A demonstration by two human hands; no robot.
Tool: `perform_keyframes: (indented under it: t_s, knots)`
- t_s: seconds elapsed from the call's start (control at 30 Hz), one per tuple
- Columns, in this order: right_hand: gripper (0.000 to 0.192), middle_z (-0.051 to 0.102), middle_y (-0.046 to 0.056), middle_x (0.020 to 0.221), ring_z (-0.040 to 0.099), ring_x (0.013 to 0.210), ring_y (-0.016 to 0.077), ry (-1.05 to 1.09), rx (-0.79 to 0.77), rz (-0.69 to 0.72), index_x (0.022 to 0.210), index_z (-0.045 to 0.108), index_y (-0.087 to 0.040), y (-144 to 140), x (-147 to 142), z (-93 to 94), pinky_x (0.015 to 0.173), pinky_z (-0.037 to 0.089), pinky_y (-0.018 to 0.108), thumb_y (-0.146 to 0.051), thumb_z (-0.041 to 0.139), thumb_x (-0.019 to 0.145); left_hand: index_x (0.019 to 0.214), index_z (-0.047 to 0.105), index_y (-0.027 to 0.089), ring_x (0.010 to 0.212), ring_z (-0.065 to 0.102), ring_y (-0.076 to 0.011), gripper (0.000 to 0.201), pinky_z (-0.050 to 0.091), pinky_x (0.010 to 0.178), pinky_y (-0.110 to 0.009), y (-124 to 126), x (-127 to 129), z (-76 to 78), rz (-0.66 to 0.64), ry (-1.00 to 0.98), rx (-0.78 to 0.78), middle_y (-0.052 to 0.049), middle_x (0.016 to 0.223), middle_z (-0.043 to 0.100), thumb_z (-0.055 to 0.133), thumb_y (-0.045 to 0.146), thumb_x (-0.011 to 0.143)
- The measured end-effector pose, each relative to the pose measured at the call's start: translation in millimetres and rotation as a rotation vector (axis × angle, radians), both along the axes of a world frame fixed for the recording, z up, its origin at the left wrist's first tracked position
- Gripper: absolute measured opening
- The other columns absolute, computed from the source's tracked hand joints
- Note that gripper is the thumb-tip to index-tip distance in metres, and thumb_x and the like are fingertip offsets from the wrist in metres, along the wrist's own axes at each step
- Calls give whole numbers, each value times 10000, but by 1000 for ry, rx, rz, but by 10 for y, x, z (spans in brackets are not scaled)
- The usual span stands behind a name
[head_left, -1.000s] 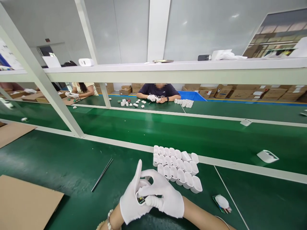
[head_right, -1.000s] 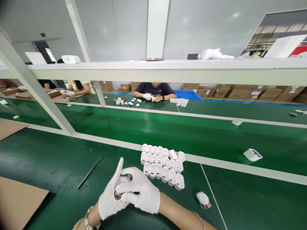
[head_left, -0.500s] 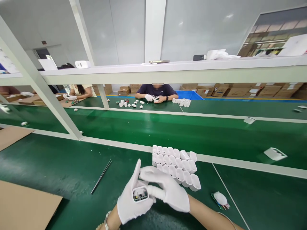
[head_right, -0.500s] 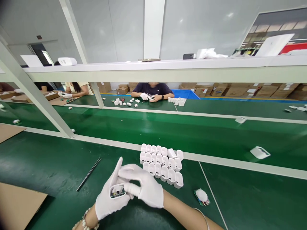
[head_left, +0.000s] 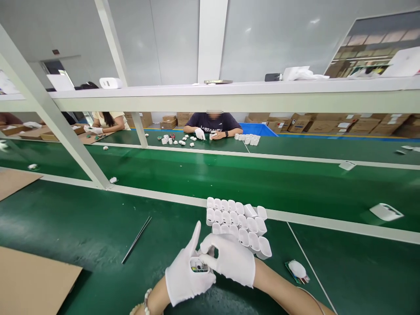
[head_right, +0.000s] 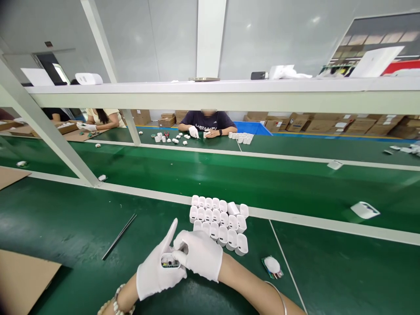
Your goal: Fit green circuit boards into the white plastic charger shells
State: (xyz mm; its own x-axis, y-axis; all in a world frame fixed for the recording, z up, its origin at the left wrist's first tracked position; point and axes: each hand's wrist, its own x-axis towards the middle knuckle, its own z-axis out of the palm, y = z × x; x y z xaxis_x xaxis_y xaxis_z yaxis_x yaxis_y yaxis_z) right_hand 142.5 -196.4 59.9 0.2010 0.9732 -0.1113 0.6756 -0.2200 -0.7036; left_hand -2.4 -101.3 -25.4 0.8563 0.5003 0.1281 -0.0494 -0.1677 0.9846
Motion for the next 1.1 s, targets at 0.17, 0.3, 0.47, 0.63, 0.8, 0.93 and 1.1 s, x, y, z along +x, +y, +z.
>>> perform_keyframes:
  t_s: [0.17, 0.3, 0.47, 0.63, 0.8, 0.93, 1.1]
  knots:
    - [181, 666, -16, 680, 575, 603, 127, 24, -81, -41, 659, 573, -175, 28, 4, 22, 558, 401, 234, -267, 661, 788, 1530, 114, 319, 515, 643, -181, 1040, 513, 480, -290, -4, 34, -58, -161, 88, -239, -6, 713, 722, 747, 197, 715]
    - [163, 635, -25, 657, 555, 594, 121, 59, -89, -67, 651, 561, -176, 34, -39, 59, 548, 378, 228, -225, 674, 757, 1531, -40, 286, 614, 667, -192, 1138, 540, 577, -313, -9, 59, -67, -196, 96, -273, -24, 812, 725, 755, 236, 719]
    - [191, 597, -27, 628, 533, 583, 119, 142, -68, -87, 608, 519, -173, 50, -67, 28, 551, 379, 238, -184, 669, 726, 1524, -70, 303, 608, 644, -161, 1156, 531, 594, -295, -25, 71, -76, -218, 90, -304, -25, 835, 715, 769, 311, 727]
    - [240, 607, -18, 697, 531, 621, 114, 272, -40, -42, 637, 575, -172, 88, 51, 5, 555, 406, 227, -352, 691, 746, 1524, -80, 193, 563, 614, -144, 1222, 495, 547, -260, -13, 51, -64, -266, 106, -322, -41, 746, 708, 797, 365, 691]
    - [326, 652, -2, 765, 594, 702, 159, 402, -47, 93, 799, 694, -198, 90, 218, 19, 614, 461, 263, -503, 732, 688, 1527, -72, 261, 555, 610, -170, 1162, 508, 555, -323, -17, 25, -40, -259, 115, -308, -46, 779, 710, 766, 340, 726]
    - [257, 664, -1, 778, 608, 739, 169, 378, -40, 138, 805, 701, -214, 73, 247, 23, 622, 456, 257, -451, 739, 713, 1528, -26, 320, 581, 628, -202, 1186, 507, 558, -345, -20, 60, -100, -261, 118, -297, -41, 789, 703, 796, 325, 673]
    - [130, 655, 12, 817, 583, 702, 146, 307, -40, 142, 770, 642, -177, 40, 112, 15, 568, 430, 228, -270, 720, 720, 1532, -1, 304, 609, 614, -189, 1181, 499, 577, -318, 0, 83, -145, -227, 130, -265, -30, 807, 691, 794, 305, 658]
